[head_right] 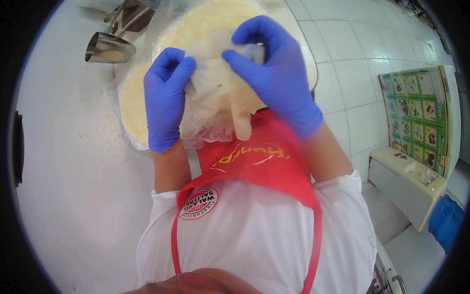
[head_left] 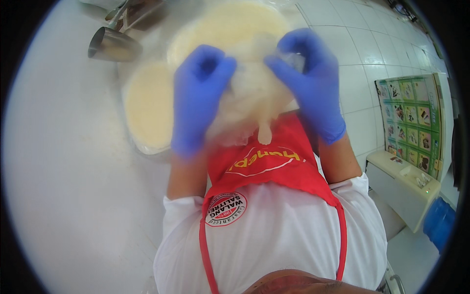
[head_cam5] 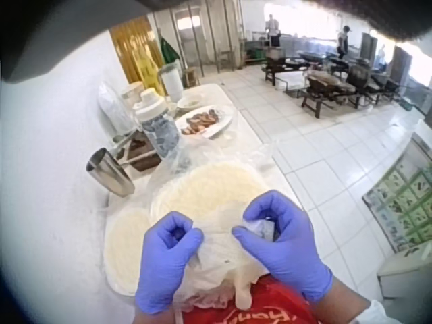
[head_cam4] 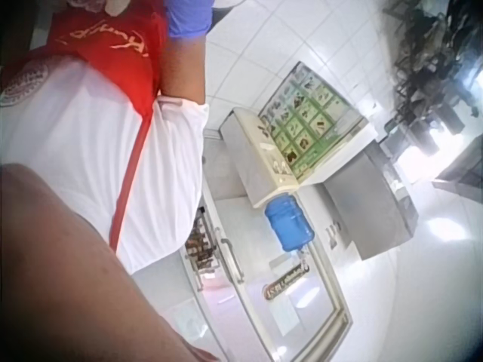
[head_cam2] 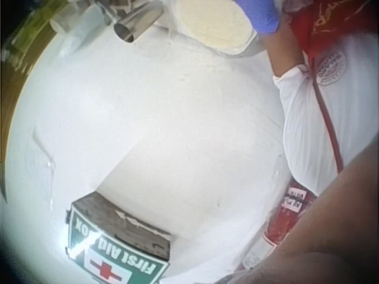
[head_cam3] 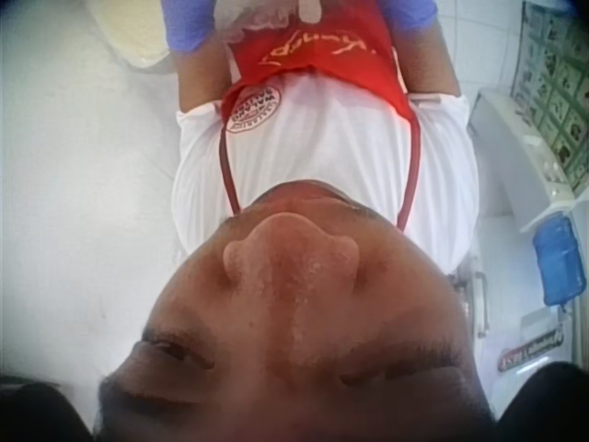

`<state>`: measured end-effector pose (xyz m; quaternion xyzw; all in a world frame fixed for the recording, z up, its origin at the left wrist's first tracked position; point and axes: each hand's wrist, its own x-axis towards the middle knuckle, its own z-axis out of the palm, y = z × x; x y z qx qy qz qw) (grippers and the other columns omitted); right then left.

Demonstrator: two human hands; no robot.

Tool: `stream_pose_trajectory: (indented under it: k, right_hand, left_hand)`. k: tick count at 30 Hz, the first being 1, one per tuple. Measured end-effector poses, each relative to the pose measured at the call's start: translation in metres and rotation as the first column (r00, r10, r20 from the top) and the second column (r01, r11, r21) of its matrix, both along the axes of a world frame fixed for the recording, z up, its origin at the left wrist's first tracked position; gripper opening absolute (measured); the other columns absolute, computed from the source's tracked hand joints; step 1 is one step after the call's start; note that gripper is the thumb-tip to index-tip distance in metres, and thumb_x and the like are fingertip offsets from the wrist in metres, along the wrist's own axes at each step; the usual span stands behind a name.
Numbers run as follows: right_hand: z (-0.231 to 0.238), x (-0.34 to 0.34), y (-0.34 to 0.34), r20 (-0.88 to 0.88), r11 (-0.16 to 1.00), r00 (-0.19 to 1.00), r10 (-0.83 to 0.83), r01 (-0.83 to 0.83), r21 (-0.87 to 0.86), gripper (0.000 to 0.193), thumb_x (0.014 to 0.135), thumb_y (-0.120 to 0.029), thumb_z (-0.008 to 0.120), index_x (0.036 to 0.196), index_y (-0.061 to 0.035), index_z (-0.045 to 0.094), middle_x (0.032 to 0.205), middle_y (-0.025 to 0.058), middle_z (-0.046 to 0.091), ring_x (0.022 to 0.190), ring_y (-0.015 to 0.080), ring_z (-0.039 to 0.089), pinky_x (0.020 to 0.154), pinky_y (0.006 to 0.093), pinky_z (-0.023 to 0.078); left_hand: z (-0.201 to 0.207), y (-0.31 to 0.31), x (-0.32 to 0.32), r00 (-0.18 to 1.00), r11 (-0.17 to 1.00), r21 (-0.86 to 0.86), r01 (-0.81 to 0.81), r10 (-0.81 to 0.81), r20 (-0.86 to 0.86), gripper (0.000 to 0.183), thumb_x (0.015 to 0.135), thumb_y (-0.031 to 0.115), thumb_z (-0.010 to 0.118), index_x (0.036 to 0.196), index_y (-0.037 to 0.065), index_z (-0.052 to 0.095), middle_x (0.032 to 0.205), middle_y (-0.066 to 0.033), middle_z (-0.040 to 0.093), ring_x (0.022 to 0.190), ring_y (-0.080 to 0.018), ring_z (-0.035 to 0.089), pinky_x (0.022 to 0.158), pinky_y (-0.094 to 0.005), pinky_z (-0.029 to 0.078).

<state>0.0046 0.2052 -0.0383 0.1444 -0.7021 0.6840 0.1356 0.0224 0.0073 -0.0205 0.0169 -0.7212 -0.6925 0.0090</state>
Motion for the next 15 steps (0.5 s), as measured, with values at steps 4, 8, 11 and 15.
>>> stream_pose_trajectory:
  k: [4, 8, 11, 15]
  right_hand:
    - [0.009, 0.005, 0.011, 0.196, 0.999, 0.980, 0.044, -0.041, -0.020, 0.030, 0.086, -0.013, 0.081, 0.109, 0.0011, 0.069, 0.096, 0.0050, 0.070, 0.086, 0.0091, 0.065, 0.078, 0.0257, 0.055]
    - [-0.003, 0.009, 0.001, 0.302, 0.985, 0.938, 0.170, -0.174, -0.013, 0.035, 0.086, -0.023, 0.082, 0.106, 0.0040, 0.071, 0.090, 0.0068, 0.073, 0.083, 0.0116, 0.066, 0.075, 0.0279, 0.055]
    - [-0.005, 0.008, -0.002, 0.309, 0.972, 0.930, 0.201, -0.228, 0.053, 0.035, 0.090, -0.025, 0.078, 0.100, 0.0068, 0.071, 0.086, 0.0090, 0.073, 0.081, 0.0109, 0.065, 0.074, 0.0283, 0.054]
    - [0.005, 0.011, -0.003, 0.290, 0.981, 0.941, 0.173, -0.191, 0.036, 0.031, 0.092, -0.022, 0.076, 0.101, 0.0066, 0.071, 0.085, 0.0093, 0.073, 0.081, 0.0109, 0.065, 0.074, 0.0283, 0.054]
  left_hand:
    - [0.000, -0.008, 0.007, 0.999, 1.000, 0.002, -0.028, 0.029, -0.035, 0.008, 0.095, 0.007, 0.069, 0.093, 0.003, 0.063, 0.081, 0.0043, 0.059, 0.076, -0.0041, 0.054, 0.069, -0.0218, 0.046]
    - [-0.002, 0.006, 0.008, 0.996, 0.996, 0.076, 0.051, -0.045, -0.078, 0.020, 0.091, 0.003, 0.064, 0.111, 0.001, 0.061, 0.095, -0.0002, 0.064, 0.086, -0.0069, 0.058, 0.076, -0.0216, 0.046]
    - [-0.004, 0.017, 0.010, 0.997, 0.988, 0.145, 0.061, -0.052, -0.064, 0.034, 0.090, 0.002, 0.059, 0.124, -0.001, 0.058, 0.103, -0.0039, 0.067, 0.094, -0.0104, 0.060, 0.083, -0.0233, 0.047]
    - [-0.006, 0.023, 0.008, 0.999, 0.997, 0.066, 0.029, -0.031, 0.034, 0.029, 0.096, 0.010, 0.064, 0.123, -0.001, 0.062, 0.106, -0.0046, 0.068, 0.096, -0.0107, 0.061, 0.085, -0.0241, 0.049]
